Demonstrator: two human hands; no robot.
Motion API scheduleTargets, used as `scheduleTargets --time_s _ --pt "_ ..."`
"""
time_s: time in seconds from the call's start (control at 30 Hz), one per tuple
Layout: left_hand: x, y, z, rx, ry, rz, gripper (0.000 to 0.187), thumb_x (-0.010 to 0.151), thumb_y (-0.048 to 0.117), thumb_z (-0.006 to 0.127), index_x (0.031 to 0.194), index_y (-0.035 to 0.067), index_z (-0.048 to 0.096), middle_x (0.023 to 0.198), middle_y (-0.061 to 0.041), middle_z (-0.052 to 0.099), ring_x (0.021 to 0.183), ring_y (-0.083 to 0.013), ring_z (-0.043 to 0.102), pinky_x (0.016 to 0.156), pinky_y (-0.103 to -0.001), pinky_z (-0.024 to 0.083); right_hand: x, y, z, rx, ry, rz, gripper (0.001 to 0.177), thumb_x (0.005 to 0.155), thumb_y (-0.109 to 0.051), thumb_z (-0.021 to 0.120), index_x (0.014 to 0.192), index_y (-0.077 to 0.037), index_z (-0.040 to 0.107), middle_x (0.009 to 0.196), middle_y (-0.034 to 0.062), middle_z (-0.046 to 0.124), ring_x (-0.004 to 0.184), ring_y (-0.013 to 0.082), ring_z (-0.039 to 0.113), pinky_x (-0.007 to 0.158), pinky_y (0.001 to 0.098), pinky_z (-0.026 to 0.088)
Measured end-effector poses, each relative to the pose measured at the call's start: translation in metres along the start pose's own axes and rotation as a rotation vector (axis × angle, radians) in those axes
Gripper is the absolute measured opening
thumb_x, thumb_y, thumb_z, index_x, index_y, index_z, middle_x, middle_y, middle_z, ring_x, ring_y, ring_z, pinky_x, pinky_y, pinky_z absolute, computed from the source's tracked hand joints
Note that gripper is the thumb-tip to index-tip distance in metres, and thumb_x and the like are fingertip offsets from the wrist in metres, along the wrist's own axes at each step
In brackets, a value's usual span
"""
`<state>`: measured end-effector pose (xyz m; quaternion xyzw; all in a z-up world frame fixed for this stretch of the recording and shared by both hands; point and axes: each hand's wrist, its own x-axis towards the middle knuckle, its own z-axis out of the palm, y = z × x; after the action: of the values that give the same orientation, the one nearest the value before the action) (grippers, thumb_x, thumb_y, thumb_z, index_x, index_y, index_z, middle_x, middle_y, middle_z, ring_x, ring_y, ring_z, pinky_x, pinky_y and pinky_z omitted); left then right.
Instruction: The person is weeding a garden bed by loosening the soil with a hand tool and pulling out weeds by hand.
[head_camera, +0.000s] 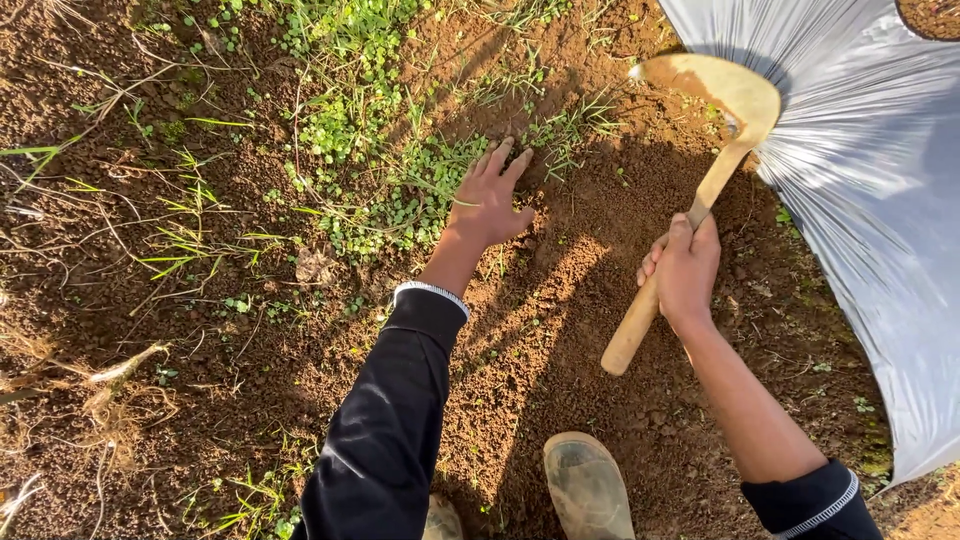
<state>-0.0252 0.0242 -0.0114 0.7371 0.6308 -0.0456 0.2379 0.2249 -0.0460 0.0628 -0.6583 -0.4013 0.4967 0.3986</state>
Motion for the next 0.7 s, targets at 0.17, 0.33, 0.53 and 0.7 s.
scheduleTargets --time_s 0.17,0.33,0.53,0.7 --pt "0.0 -0.001 0.001 -0.003 -0.02 0.013 0.086 0.088 0.048 0.064 0.163 0.03 0.027 0.168 -0.008 0.019 0.156 -0.0316 0.024 0.127 -0.048 0.025 -0.004 -0.002 0.003 -0.15 -0.119 0.11 0.035 0.112 -0.013 0.03 0.139 0.008 0.037 0.069 0.0014 0.048 0.052 0.015 0.052 0.04 0.0295 0.051" --pt "0.0 0.005 -0.001 -0.084 0.032 -0.025 0.08 0.087 0.052 0.065 0.158 0.027 0.037 0.164 -0.008 0.027 0.153 -0.0319 0.029 0.126 -0.051 0.025 -0.007 0.0 0.002 -0.069 -0.166 0.211 0.044 0.11 -0.009 0.027 0.146 0.015 0.028 0.066 0.0053 0.046 0.055 0.0161 0.052 0.045 0.0323 0.05" --pt "0.022 0.057 0.005 0.048 0.261 0.438 0.049 0.096 0.034 0.057 0.144 0.028 0.048 0.141 -0.004 0.045 0.139 -0.0269 0.042 0.121 -0.051 0.031 0.001 0.004 0.002 0.017 -0.164 0.179 0.044 0.109 -0.01 0.029 0.145 0.015 0.03 0.064 0.0022 0.044 0.051 0.0119 0.048 0.04 0.0276 0.048" --pt "0.03 0.102 -0.044 0.304 -0.033 0.295 0.059 0.105 0.052 0.033 0.159 0.029 0.031 0.166 -0.001 0.027 0.152 -0.0297 0.024 0.124 -0.056 0.009 -0.001 -0.014 0.004 0.019 -0.073 0.065 0.034 0.111 -0.008 0.028 0.135 0.013 0.036 0.061 0.0042 0.042 0.048 0.0139 0.049 0.04 0.0291 0.048"
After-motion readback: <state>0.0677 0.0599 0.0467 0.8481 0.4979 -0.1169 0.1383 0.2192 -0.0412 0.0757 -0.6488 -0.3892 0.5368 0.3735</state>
